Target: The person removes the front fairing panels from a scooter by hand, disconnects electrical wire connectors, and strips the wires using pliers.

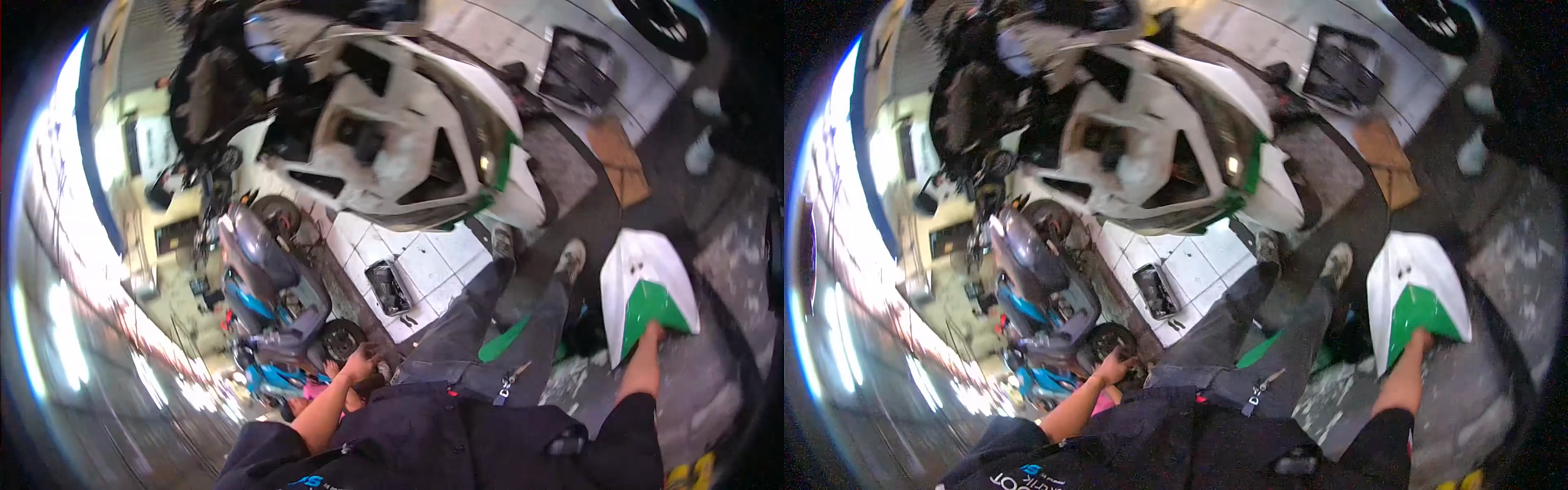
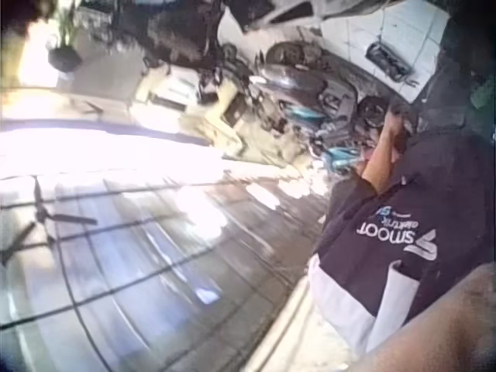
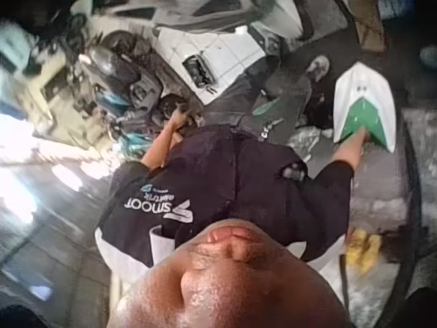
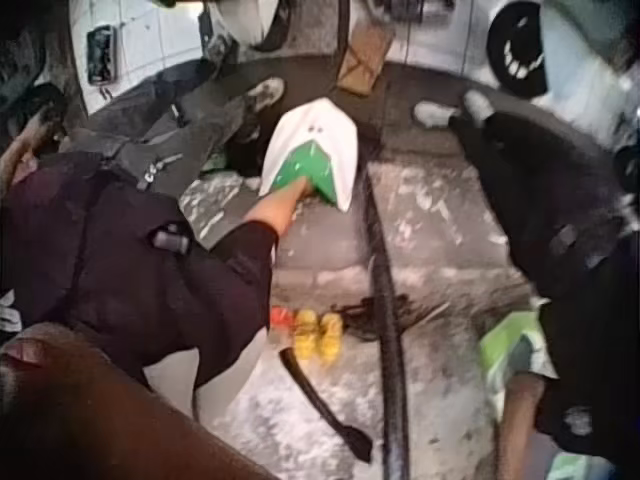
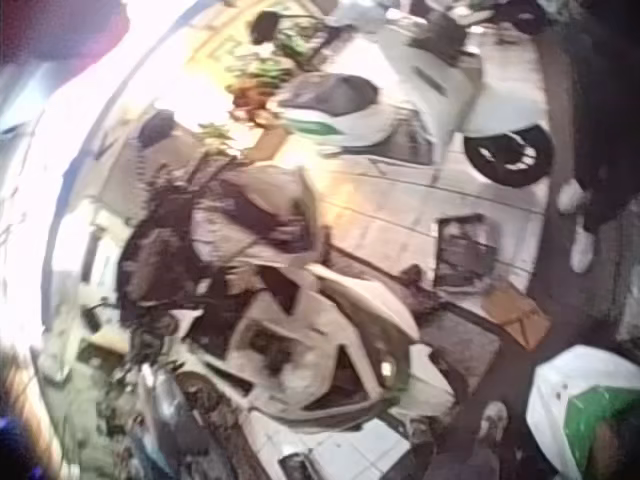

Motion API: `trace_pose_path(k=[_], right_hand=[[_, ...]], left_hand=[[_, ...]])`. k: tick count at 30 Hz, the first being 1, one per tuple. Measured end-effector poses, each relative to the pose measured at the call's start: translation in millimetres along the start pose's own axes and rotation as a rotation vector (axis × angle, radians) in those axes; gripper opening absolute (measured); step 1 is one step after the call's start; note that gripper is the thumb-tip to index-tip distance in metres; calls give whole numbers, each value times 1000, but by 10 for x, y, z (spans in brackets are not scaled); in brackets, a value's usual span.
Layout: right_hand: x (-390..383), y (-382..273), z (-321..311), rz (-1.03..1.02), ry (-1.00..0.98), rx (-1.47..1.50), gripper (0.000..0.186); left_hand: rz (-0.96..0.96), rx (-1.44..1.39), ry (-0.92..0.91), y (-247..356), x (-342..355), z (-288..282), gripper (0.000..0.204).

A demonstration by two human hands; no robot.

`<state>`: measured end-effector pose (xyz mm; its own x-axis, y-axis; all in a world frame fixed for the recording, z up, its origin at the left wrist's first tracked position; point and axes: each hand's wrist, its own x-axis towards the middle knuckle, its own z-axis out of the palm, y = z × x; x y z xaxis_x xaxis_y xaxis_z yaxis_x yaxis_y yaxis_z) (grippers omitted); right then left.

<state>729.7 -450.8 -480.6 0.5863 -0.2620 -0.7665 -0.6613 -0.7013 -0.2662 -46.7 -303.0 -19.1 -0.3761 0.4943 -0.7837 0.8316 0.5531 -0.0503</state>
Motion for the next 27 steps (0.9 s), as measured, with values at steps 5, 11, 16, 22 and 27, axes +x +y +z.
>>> trace_pose_path(k=[5,11,16,22,27], right_hand=[[-276,-268,-163,-512,-34,-771,66],[-2789,-1434,793,-858,-589,-437,41],[-5981,-2312,1794,-1646,-983,-330,32],[-8098,-2812,3094,-2035,-885,-502,37],[-8499,-2777,3775,-2211,-649,-650,42]], left_hand=[[53,-232,-50,562,-17,233,56],[326,-504,202,1364,118,253,40],[535,-840,388,2323,306,-274,32],[620,-874,865,3299,755,-1635,24],[472,-673,1187,3791,1172,-2481,28]])
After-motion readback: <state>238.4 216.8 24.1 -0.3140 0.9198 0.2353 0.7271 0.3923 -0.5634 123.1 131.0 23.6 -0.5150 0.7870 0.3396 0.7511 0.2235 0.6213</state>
